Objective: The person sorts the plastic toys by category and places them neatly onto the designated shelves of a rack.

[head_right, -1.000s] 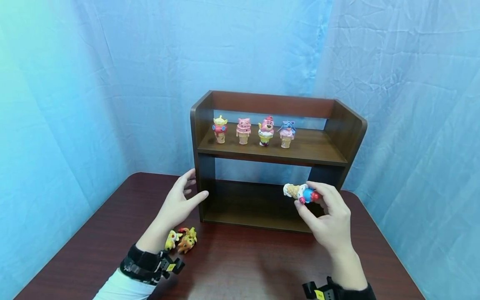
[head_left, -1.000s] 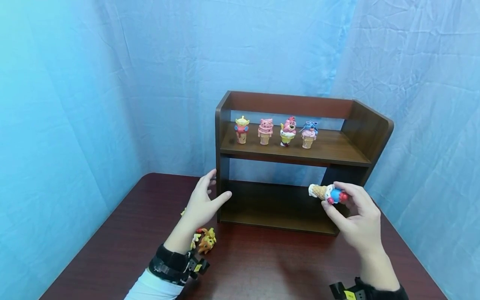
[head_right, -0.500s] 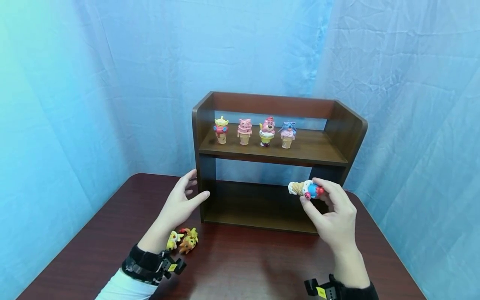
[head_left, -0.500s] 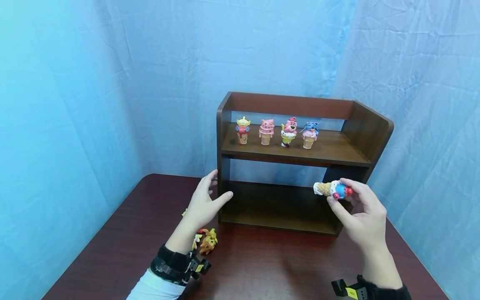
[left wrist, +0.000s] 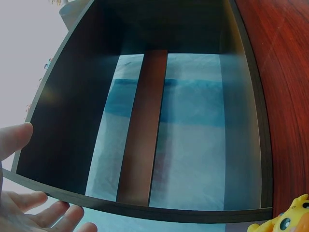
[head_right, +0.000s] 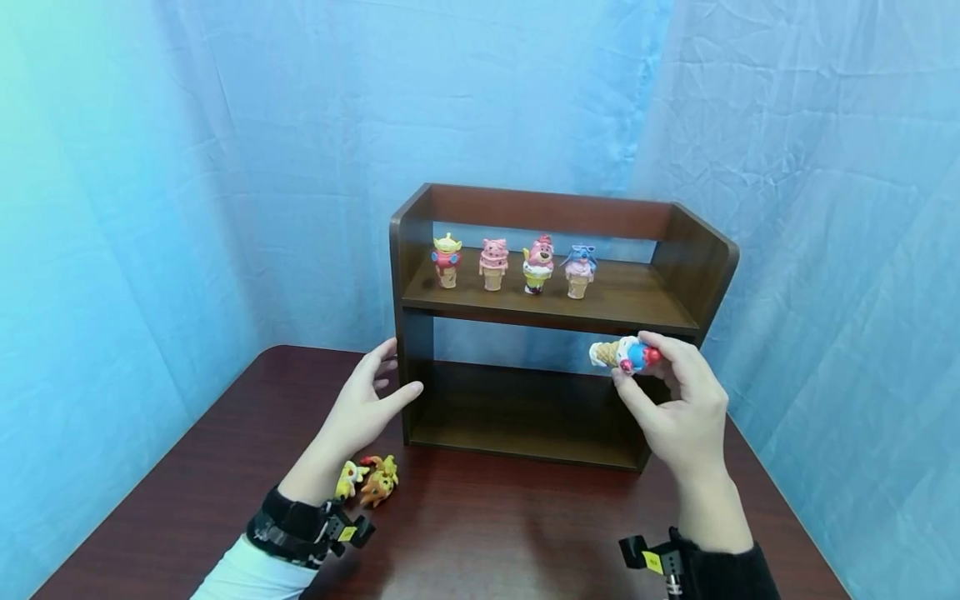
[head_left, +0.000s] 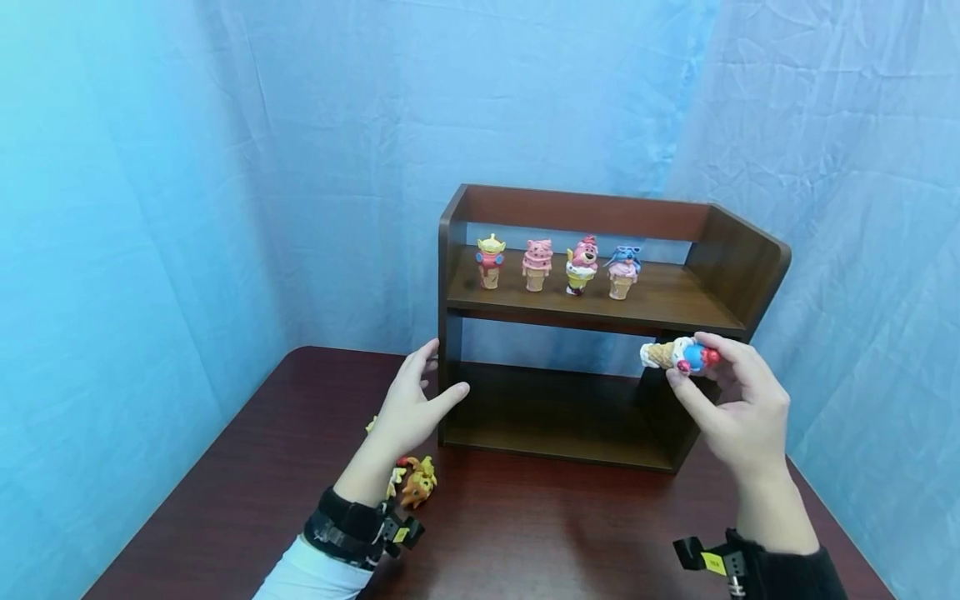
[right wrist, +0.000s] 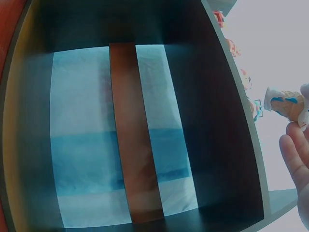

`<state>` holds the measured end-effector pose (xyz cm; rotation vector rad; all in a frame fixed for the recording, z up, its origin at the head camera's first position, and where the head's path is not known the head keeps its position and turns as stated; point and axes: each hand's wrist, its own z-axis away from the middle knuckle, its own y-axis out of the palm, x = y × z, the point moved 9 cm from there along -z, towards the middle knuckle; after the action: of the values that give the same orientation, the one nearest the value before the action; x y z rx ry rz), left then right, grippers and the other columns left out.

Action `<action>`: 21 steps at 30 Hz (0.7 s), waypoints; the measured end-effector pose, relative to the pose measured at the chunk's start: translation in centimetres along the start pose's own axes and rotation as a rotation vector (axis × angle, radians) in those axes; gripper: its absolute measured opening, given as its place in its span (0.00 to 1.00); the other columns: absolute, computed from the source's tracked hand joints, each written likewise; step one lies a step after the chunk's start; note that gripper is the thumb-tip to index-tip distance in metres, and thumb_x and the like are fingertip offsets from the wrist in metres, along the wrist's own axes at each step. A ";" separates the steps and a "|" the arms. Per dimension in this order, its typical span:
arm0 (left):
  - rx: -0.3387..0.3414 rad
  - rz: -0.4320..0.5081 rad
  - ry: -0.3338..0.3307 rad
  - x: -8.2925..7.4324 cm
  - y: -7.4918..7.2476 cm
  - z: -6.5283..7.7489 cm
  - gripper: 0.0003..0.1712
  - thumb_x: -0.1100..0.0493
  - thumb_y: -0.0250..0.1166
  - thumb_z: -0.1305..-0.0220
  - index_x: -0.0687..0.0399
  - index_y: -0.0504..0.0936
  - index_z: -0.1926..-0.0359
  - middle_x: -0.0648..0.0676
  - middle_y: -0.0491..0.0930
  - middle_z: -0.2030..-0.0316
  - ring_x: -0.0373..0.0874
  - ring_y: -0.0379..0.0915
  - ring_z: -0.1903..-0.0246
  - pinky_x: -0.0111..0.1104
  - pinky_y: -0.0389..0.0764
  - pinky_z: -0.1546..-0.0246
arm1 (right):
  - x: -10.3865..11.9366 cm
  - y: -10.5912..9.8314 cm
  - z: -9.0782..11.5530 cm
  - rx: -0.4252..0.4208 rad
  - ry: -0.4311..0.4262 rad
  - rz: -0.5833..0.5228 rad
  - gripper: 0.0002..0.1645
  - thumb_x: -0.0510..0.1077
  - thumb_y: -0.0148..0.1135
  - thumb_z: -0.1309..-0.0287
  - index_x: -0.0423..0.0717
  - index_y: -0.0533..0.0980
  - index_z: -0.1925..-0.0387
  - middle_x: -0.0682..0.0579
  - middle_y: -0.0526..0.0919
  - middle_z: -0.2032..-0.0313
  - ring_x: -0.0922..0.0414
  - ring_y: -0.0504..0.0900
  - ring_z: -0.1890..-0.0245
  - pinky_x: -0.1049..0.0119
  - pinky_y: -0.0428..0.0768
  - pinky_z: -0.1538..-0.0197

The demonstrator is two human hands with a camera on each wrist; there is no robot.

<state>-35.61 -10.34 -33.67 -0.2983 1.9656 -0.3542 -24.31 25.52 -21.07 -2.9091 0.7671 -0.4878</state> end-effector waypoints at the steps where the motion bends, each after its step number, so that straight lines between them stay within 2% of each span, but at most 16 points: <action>1: 0.001 0.001 -0.001 0.0 0.0 0.0 0.49 0.43 0.70 0.34 0.49 0.56 0.21 0.55 0.61 0.27 0.51 0.61 0.31 0.53 0.65 0.32 | 0.0 -0.1 -0.2 -0.003 -0.001 0.000 0.26 0.25 0.72 0.53 0.23 0.78 0.49 0.31 0.80 0.58 0.60 0.79 0.58 0.77 0.77 0.49; 21: 0.009 -0.006 -0.020 -0.2 0.0 0.2 0.49 0.44 0.70 0.34 0.49 0.56 0.21 0.55 0.61 0.27 0.52 0.61 0.31 0.52 0.65 0.32 | 0.0 -0.1 -4.7 -0.028 -0.005 0.114 0.28 0.24 0.71 0.54 0.27 0.79 0.47 0.30 0.80 0.58 0.67 0.79 0.59 0.79 0.77 0.51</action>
<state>-35.39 -10.32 -33.59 -0.3010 1.9430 -0.3622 -25.81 25.62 -16.65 -2.8706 0.9397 -0.4620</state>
